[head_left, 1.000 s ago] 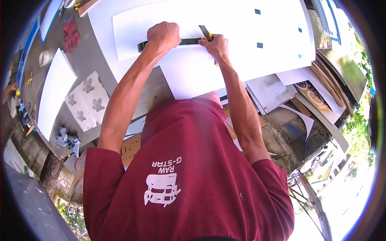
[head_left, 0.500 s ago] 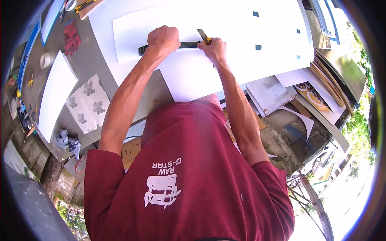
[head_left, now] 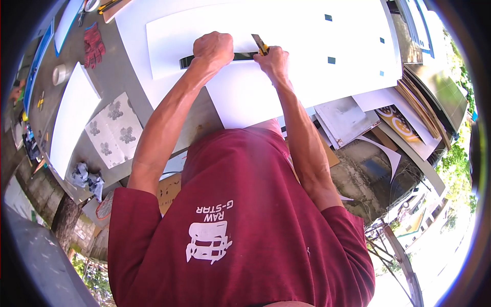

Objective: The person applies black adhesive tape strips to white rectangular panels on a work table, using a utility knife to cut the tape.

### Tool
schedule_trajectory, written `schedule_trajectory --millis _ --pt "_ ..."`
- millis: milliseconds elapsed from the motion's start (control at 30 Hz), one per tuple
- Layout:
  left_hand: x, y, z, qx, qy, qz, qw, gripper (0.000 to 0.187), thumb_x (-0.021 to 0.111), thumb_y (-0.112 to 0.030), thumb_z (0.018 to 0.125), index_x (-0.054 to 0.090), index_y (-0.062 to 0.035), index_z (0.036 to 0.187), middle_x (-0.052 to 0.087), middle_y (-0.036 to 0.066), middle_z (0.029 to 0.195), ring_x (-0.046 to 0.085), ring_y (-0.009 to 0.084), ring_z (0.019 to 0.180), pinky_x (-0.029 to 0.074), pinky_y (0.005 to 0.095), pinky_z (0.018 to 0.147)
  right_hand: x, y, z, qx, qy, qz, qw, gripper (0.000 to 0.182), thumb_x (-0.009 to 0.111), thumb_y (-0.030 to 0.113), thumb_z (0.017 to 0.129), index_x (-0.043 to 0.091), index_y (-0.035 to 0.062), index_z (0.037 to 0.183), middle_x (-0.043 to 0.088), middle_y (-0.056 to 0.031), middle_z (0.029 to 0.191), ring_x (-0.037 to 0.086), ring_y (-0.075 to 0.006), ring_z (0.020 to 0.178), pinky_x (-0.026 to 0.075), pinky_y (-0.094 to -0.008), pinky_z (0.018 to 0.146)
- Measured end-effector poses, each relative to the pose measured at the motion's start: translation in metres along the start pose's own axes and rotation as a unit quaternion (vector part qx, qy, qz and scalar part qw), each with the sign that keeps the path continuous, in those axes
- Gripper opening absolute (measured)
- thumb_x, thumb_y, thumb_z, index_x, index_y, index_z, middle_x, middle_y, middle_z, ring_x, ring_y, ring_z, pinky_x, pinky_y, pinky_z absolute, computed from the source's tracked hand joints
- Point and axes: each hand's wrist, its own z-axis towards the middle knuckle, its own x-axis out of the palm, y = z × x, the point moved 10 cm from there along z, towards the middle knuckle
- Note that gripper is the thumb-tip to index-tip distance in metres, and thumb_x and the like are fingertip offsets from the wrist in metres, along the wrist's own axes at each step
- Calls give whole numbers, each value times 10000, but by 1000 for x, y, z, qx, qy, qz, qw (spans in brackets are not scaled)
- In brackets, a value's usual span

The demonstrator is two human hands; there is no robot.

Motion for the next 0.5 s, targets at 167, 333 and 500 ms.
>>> schedule_trajectory --millis 167,333,500 --pt "0 1 0 1 4 2 1000 131 693 -195 794 765 -87 812 735 132 782 715 326 759 563 437 687 7 -6 4 28 14 -14 999 344 840 215 785 710 -87 888 668 -138 708 608 -179 541 522 -312 486" --pt "1 1 0 -4 12 -2 1000 135 715 -210 802 766 -87 824 736 133 785 716 323 761 563 438 691 9 -11 1 31 -11 17 999 407 863 270 754 719 -91 876 677 -164 708 641 -205 573 534 -335 496" --pt "0 2 -1 6 -19 -8 1000 131 728 -219 806 769 -94 810 736 123 776 714 319 759 560 437 690 9 -15 7 43 -25 19 999 484 883 349 735 726 -89 868 684 -168 708 653 -226 575 534 -351 489"
